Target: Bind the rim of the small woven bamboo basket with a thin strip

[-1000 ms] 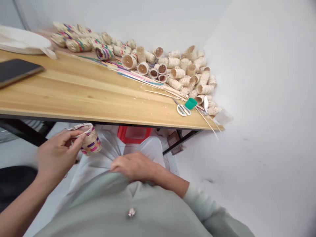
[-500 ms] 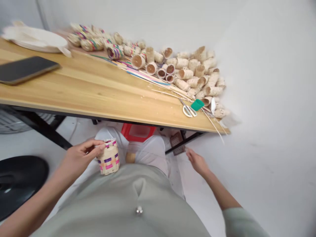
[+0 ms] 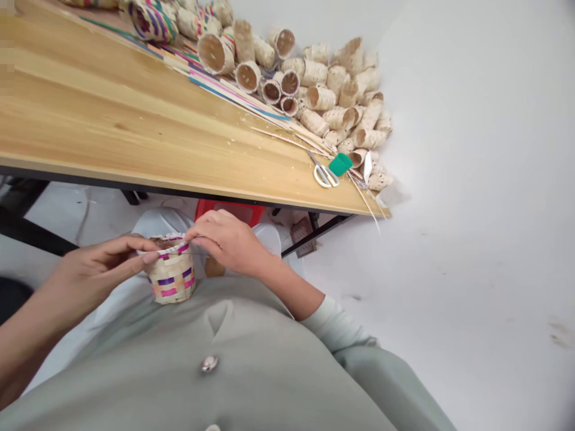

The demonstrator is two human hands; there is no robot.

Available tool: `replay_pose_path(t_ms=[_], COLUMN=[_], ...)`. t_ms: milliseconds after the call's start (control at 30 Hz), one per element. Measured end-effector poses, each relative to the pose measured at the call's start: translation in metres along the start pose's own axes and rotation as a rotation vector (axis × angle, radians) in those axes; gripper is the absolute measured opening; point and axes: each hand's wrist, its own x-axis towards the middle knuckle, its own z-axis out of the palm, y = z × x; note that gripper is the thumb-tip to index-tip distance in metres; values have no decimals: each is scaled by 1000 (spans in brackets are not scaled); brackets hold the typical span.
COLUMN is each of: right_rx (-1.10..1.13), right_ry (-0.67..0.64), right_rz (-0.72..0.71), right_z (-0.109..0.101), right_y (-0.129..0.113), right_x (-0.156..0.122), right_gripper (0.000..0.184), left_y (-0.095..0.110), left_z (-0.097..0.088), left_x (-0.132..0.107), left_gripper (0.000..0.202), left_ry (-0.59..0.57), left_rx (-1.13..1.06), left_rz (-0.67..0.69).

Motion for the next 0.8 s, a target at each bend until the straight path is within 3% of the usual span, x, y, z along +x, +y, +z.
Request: replay_pose_path(t_ms=[233, 367, 800], right_rx=[-9, 41, 93], right_ry=[-61, -94, -117], right_rz=[-22, -37, -89], right_z=[-10, -7, -4], right_y=[-20, -17, -8], right_x=[-11, -11, -7], right_gripper=[30, 28, 27], left_y=[1, -3, -18], left_z=[-11, -9, -12], left_x=[-4, -3, 8], left_gripper=[38, 34, 23], left_ry=[-140, -172, -338], left_rx=[-120, -146, -178], left_rz=[36, -37, 75])
